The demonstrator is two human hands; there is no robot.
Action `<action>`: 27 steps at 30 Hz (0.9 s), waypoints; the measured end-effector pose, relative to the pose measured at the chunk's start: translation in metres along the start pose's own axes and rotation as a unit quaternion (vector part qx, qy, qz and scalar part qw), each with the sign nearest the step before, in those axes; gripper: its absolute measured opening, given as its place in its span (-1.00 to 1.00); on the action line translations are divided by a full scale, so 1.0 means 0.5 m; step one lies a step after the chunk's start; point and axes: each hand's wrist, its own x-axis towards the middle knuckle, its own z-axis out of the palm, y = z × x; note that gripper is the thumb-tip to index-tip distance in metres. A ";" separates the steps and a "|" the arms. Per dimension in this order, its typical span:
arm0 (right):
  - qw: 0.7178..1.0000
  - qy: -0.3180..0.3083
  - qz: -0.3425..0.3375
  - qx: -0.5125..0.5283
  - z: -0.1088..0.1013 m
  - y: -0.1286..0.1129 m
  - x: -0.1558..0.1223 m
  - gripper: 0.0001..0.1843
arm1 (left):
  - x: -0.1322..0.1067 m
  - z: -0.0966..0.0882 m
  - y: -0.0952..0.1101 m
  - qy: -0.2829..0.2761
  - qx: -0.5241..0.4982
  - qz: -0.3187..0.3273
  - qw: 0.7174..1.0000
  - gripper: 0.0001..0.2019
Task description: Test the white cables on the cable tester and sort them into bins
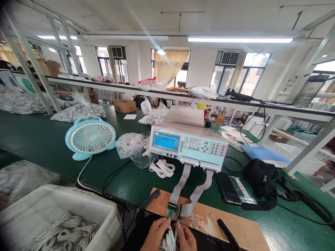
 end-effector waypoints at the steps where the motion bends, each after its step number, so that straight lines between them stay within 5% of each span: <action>1: 1.000 0.003 -0.008 -0.005 0.002 -0.003 -0.002 -0.55 | -0.003 0.001 0.008 0.004 0.000 -0.006 1.000 -0.51; 5: 0.998 0.038 -0.039 -0.015 0.018 -0.013 -0.037 -0.56 | -0.039 -0.002 0.038 0.039 0.054 -0.018 0.998 -0.59; 11: 0.994 0.053 0.051 -0.083 -0.019 0.025 -0.062 -0.72 | -0.088 0.004 0.033 -0.050 0.088 -0.104 0.989 -0.75; 14: 0.978 0.083 0.084 -0.170 -0.114 0.049 -0.076 -0.77 | -0.113 0.012 0.025 -0.084 0.036 -0.208 0.974 -0.66; 19: 0.932 0.153 0.122 -0.306 -0.341 0.064 -0.093 -0.79 | -0.116 0.022 0.018 -0.048 -0.122 -0.327 0.936 -0.70; 22: 0.897 0.172 0.134 -0.384 -0.419 0.062 -0.111 -0.88 | -0.106 0.024 0.011 -0.038 -0.169 -0.357 0.918 -0.76; 24: 0.888 0.164 0.125 -0.411 -0.415 0.058 -0.125 -0.95 | -0.103 0.029 0.009 -0.040 -0.194 -0.366 0.909 -0.78; 27: 0.912 0.067 0.086 -0.395 -0.336 0.049 -0.139 -0.80 | -0.103 0.040 0.010 -0.033 -0.221 -0.377 0.899 -0.79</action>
